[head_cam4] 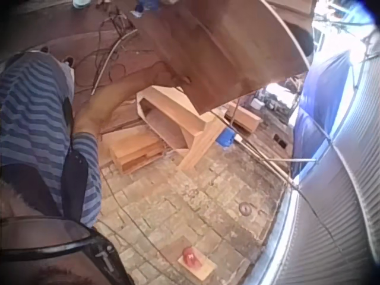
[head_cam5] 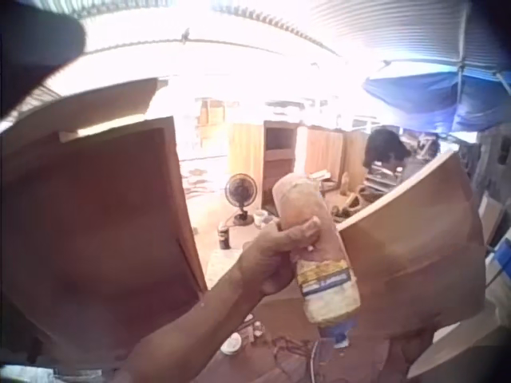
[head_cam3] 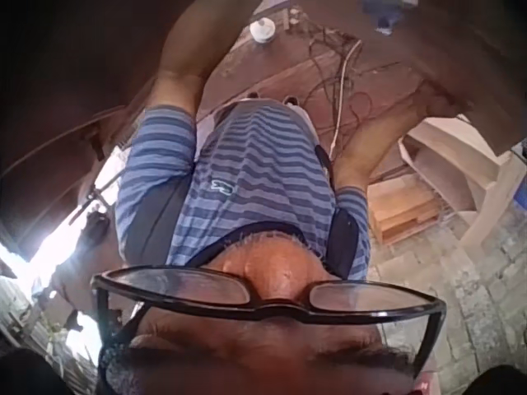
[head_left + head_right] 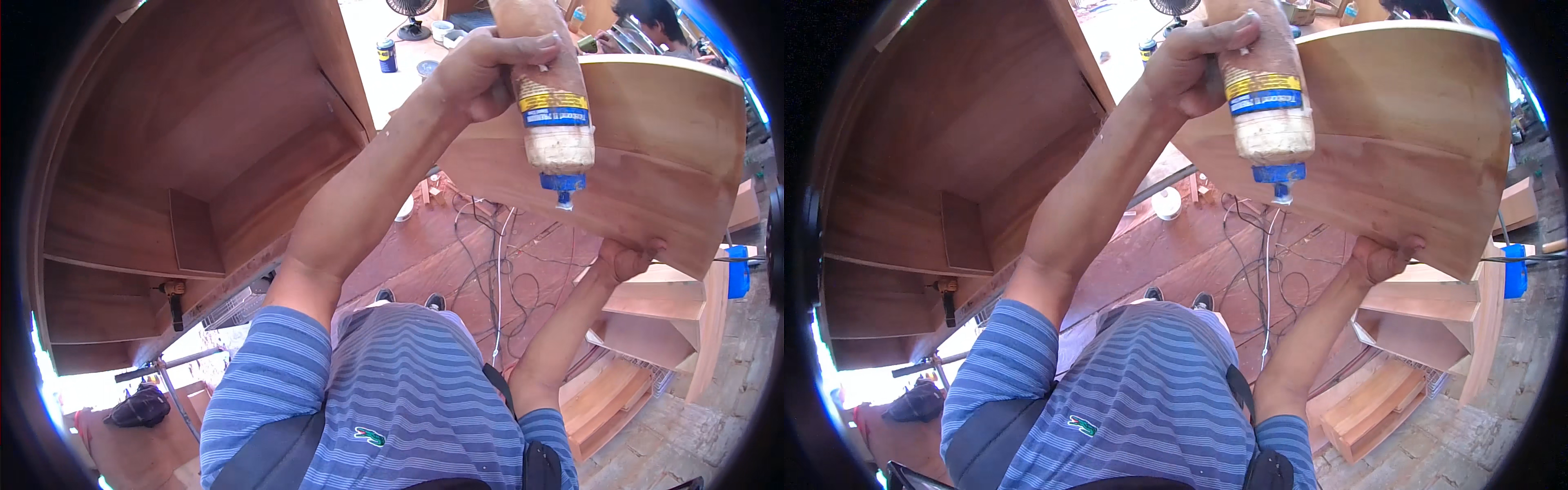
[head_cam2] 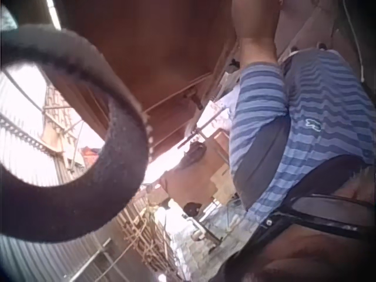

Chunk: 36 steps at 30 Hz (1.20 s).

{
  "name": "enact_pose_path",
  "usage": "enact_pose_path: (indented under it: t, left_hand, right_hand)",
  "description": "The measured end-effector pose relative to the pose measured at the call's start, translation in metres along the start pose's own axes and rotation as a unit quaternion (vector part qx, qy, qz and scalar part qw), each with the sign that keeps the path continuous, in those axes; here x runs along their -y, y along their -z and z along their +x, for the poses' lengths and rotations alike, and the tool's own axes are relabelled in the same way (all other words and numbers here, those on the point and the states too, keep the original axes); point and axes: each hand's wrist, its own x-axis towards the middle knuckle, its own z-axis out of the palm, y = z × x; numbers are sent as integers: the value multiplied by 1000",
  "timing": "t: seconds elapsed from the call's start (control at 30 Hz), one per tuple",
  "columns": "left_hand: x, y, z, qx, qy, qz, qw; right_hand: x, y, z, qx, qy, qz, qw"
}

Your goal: The person applies wood glue to the edges of a wooden panel and fits it into a larger wooden cabinet structure. They then use a white cloth to wipe away excess glue from the joint.

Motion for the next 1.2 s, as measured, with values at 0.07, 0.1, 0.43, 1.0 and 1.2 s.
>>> enact_pose_path:
  t: [0.07, 0.1, 0.43, 1.0, 1.2]
  left_hand:
    - [0, 0, 10, -13, -1, 45, 999]
    - [3, 3, 13, -26, -3, 74, 997]
    - [22, 53, 10, -97, 20, 105, 989]
    - [15, 8, 33, 0, 118, 44, 992]
    - [35, 21, 22, -88, 59, 149, 983]
  right_hand:
    - [-19, 8, 2, -12, -1, -4, 1000]
    - [-28, 11, 1, -20, 12, -29, 999]
    - [-77, 71, -31, -14, -136, -61, 989]
    - [-51, 63, -24, -65, -198, 85, 974]
    - [-84, 80, -38, -61, -197, 82, 975]
